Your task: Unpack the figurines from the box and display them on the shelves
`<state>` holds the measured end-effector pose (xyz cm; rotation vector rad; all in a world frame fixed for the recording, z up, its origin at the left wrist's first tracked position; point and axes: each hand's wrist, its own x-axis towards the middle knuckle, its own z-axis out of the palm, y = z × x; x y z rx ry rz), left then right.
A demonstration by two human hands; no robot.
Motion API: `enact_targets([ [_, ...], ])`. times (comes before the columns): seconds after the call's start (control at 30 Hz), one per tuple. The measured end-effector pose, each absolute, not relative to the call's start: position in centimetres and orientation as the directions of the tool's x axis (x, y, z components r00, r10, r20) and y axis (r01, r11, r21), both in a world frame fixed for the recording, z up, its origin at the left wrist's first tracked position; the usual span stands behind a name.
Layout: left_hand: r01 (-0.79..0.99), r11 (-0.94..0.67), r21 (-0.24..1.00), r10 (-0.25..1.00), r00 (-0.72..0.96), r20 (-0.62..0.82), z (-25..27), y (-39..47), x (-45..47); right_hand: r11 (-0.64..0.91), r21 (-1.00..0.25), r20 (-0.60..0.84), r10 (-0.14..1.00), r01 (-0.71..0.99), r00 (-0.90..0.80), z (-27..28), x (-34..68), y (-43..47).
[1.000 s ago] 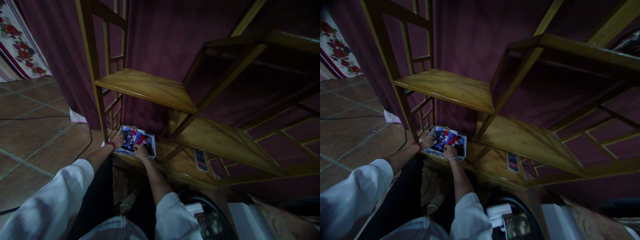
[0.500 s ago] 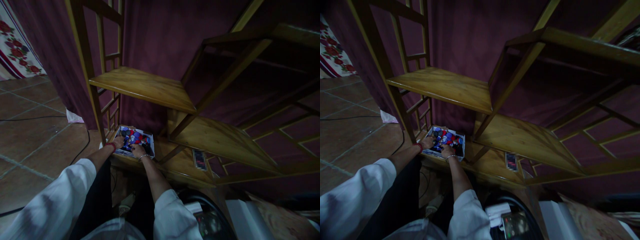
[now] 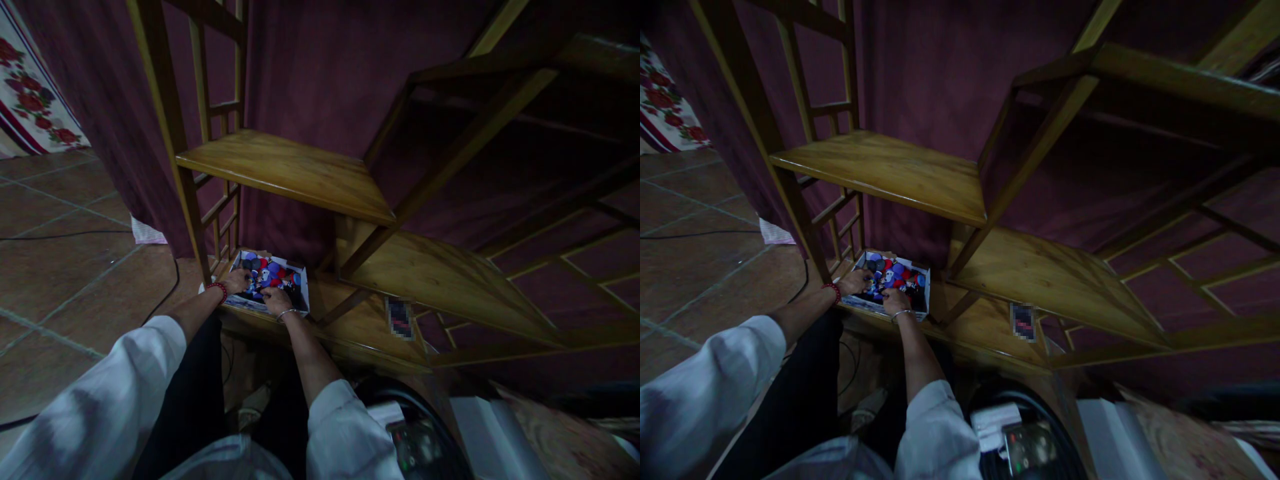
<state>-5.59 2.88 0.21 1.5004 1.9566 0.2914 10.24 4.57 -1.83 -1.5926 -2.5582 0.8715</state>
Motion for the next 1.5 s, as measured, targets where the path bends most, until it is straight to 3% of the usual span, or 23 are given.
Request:
enact_targets([
  [0.17, 0.739, 0.404, 0.539, 0.887, -0.172, -0.428, 0.9, 2.8, -5.2, 0.327, -0.455, -0.26, 0.841, 0.829, -0.474, -1.7, 10.3, 4.4],
  [0.73, 0.755, 0.444, 0.482, 0.864, -0.217, -0.455, -0.8, 3.7, -4.9, 0.352, -0.408, -0.097, 0.901, 0.842, -0.424, -0.6, 10.5, 2.1],
  [0.97, 0.741, 0.384, 0.551, 0.919, -0.247, -0.309, 0.2, 3.2, -4.8, 0.36, -0.452, -0.054, 0.902, 0.816, -0.428, -1.1, 10.7, 2.2],
  [1.33, 0.701, 0.429, 0.57, 0.885, -0.198, -0.422, 0.0, 3.2, -4.2, 0.368, -0.396, -0.093, 0.895, 0.841, -0.436, -0.6, 10.4, 1.8],
  [1.5, 0.692, 0.418, 0.589, 0.902, -0.238, -0.36, -0.5, 3.5, -4.7, 0.386, -0.365, -0.11, 0.886, 0.847, -0.451, -0.7, 10.1, 1.7],
])
